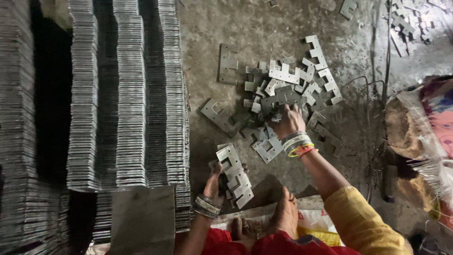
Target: The person picks up metal plates from the floor, aligns them together by hand, and places them onto large stacks.
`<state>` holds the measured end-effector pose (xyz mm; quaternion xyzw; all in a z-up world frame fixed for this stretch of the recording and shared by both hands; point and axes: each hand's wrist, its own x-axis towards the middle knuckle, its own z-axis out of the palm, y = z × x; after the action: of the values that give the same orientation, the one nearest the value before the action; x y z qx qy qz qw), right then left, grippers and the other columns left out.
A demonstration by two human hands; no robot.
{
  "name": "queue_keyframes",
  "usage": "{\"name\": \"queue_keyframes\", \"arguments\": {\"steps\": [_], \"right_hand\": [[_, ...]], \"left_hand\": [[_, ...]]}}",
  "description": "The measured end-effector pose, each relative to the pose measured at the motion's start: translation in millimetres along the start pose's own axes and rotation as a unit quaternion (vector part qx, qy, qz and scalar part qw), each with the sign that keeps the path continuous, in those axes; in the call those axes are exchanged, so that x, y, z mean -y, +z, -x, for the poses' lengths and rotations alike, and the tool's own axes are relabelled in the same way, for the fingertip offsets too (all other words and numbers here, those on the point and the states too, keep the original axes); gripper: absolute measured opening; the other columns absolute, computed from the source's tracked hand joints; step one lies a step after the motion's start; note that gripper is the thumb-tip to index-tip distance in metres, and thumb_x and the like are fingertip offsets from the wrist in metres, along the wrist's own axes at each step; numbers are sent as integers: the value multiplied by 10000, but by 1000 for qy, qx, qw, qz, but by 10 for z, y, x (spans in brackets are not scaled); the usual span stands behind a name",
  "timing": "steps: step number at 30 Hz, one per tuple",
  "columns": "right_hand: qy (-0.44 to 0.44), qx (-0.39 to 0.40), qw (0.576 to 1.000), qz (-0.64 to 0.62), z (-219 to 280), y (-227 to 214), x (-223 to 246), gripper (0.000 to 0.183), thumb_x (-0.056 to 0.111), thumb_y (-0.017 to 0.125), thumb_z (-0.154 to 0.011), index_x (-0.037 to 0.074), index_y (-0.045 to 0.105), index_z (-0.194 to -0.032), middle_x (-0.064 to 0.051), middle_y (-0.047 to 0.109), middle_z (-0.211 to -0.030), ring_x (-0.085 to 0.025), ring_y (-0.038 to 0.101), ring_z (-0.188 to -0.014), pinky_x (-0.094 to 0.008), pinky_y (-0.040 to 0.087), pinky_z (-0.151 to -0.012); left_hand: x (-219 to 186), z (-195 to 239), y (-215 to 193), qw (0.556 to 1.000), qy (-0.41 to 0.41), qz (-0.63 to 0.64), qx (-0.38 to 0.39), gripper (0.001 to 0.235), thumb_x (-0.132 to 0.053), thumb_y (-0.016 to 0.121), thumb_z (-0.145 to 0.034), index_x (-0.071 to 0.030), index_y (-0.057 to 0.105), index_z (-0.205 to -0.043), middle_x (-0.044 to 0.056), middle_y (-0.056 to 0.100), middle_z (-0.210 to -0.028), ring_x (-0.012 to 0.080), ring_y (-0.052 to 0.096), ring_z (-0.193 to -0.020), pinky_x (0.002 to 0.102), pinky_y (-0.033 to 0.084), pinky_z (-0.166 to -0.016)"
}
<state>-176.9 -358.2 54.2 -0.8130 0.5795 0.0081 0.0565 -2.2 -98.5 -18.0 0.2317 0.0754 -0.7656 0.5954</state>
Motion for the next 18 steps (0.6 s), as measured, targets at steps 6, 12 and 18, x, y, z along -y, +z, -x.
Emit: {"name": "queue_keyframes", "arguments": {"steps": [6,12,18], "right_hand": [[25,119,992,39,173,-163,225,686,332,852,-704,50,594,-1274,-223,592,-1247,-397,572,-1163,-471,517,-969],[7,123,989,78,530,-131,255,686,130,739,-722,17,531,-1366,-229,596,-1241,-409,625,-1074,-489,574,-867],[-139,24,982,-123,813,-429,-46,244,153,727,-808,168,743,-1051,-80,777,-1024,-258,764,-854,-384,631,-760]], "left_hand": [[106,-68,-205,998,-13,10,-61,751,-629,702,-832,-55,613,-1308,145,743,-1101,275,731,-937,453,618,-824],[158,-159,-370,990,-22,-44,-131,685,-551,714,-832,-53,628,-1294,94,745,-1048,244,748,-910,439,630,-798],[180,-149,-276,995,58,-69,-29,628,-421,800,-835,-78,580,-1313,107,695,-1123,227,719,-941,412,606,-810]]}}
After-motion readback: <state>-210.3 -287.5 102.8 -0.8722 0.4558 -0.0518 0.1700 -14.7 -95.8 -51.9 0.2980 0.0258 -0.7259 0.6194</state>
